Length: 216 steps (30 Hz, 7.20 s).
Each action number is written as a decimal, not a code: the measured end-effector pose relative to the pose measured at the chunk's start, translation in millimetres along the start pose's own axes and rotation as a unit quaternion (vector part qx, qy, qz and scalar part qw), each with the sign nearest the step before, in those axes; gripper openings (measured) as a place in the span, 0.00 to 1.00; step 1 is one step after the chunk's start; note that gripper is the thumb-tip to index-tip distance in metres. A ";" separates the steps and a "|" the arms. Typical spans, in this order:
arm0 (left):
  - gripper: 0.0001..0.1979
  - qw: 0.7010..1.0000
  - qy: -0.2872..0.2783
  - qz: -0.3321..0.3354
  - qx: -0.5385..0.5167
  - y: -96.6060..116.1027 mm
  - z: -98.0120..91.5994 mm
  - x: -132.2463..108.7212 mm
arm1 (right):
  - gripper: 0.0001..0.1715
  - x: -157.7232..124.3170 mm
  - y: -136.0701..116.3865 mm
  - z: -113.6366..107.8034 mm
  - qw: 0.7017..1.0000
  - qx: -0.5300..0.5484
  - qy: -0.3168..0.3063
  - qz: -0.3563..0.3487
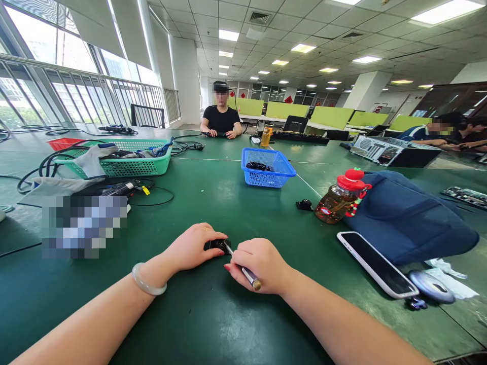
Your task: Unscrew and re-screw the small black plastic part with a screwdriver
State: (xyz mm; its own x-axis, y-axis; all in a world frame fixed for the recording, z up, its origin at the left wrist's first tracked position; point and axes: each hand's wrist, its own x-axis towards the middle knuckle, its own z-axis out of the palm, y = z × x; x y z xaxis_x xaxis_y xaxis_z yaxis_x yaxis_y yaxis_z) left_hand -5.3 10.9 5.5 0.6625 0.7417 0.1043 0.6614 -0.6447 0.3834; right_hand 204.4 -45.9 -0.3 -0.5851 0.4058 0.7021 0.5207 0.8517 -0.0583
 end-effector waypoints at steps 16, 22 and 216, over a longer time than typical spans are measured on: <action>0.14 0.999 0.011 -0.034 -0.017 3.1 -4.3 -0.1 | 0.21 3.7 -8.8 2.1 0.997 -0.061 -0.028 -0.029; 0.14 0.999 0.023 -0.037 -0.011 1.7 -3.4 0.5 | 0.23 1.3 -8.4 6.4 0.995 -0.076 -0.051 -0.038; 0.16 0.990 0.030 -0.071 -0.118 -13.1 2.6 2.9 | 0.25 -0.8 -5.0 -3.2 0.997 0.055 0.014 0.059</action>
State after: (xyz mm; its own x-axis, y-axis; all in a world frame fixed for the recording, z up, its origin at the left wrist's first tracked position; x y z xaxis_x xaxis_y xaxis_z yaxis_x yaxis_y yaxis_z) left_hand -11.1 21.0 -1.6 0.5425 0.8357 0.0856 0.6411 -0.4777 0.6006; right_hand 204.3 -51.6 1.7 -0.5053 0.4964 0.7059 0.5122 0.8308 -0.2176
